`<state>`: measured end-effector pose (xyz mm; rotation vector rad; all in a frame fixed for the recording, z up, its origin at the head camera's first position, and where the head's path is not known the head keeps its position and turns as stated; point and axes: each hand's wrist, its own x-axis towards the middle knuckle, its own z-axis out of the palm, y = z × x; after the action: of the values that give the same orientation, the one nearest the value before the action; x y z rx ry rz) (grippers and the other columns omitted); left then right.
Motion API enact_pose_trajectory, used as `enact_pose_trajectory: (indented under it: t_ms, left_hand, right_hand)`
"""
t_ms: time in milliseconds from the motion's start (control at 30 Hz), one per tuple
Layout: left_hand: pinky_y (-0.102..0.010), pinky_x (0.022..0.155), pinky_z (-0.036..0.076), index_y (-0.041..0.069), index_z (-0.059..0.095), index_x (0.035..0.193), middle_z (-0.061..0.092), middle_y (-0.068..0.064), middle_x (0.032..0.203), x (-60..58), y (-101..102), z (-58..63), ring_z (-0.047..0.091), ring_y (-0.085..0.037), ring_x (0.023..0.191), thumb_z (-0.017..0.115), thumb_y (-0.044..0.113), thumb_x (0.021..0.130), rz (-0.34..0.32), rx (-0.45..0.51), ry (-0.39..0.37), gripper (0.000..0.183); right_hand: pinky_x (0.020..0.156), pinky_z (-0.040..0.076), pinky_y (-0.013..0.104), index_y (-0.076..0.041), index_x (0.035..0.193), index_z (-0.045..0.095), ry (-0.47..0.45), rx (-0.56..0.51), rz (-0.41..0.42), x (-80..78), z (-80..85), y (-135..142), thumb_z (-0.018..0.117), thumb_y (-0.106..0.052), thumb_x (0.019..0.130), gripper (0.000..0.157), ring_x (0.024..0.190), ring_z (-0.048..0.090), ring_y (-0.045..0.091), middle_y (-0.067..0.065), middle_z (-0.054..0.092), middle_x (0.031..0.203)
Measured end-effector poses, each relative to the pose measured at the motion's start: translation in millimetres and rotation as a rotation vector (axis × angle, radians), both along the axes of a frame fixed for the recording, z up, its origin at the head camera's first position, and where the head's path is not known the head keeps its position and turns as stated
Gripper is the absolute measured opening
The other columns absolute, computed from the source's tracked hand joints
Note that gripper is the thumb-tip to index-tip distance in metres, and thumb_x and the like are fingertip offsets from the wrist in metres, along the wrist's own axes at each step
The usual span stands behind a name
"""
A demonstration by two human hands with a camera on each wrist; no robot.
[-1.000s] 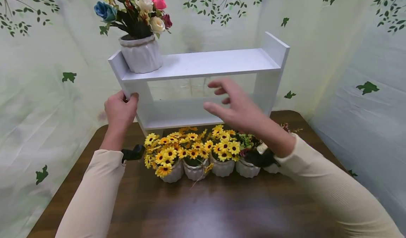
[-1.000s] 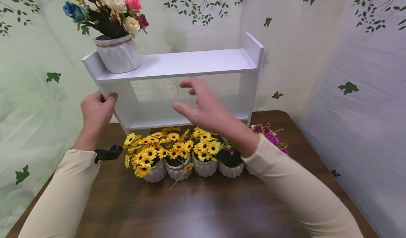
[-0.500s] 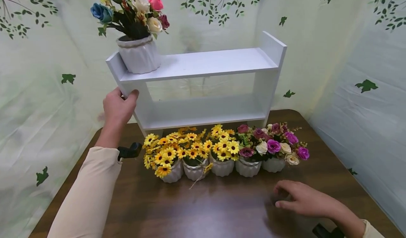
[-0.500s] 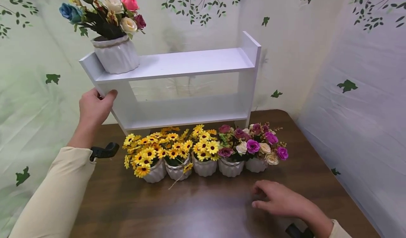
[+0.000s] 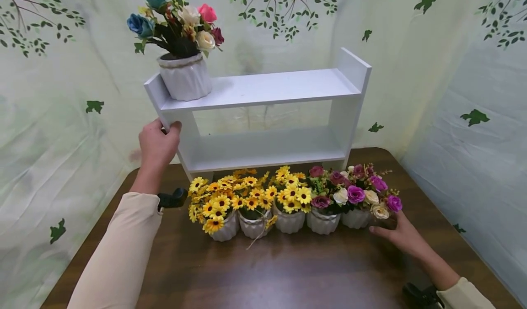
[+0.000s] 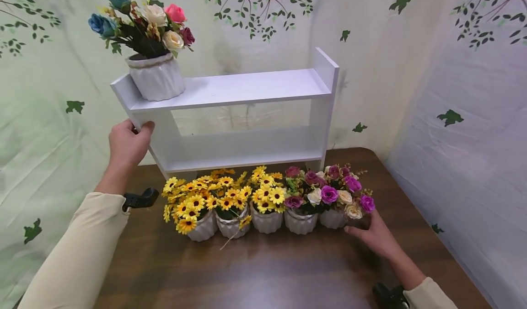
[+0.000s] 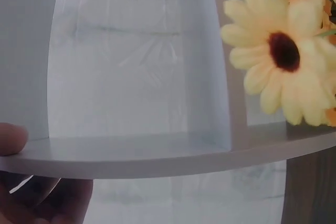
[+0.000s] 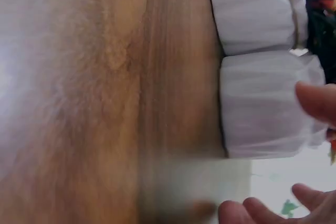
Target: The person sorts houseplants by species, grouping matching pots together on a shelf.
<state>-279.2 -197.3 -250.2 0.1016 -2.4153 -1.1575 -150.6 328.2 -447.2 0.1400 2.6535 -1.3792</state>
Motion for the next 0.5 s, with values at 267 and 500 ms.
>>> enact_pose_trajectory:
  t_ms: [267, 500]
  left_hand:
    - [-0.056, 0.098, 0.051, 0.001, 0.059, 0.132, 0.063, -0.023, 0.131, 2.0, -1, 2.5, 0.062, -0.038, 0.115, 0.051, 0.032, 0.095, -0.066, 0.018, -0.024, 0.049]
    - [-0.055, 0.096, 0.052, -0.001, 0.062, 0.127, 0.065, -0.024, 0.127, 3.2, -2, 1.6, 0.064, -0.038, 0.114, 0.054, 0.023, 0.093, -0.025, 0.034, 0.003, 0.043]
  right_hand:
    - [0.086, 0.041, 0.011, 0.0, 0.154, 0.022, 0.153, -0.074, 0.01, -13.2, -12.3, -13, 0.071, -0.026, 0.09, 0.085, 0.126, 0.049, 0.01, 0.024, 0.041, 0.151]
    - [0.085, 0.047, 0.012, -0.006, 0.149, 0.032, 0.231, -0.195, 0.094, -22.8, -14.0, -26, 0.074, -0.02, 0.088, 0.075, 0.104, 0.049, -0.021, -0.028, 0.052, 0.123]
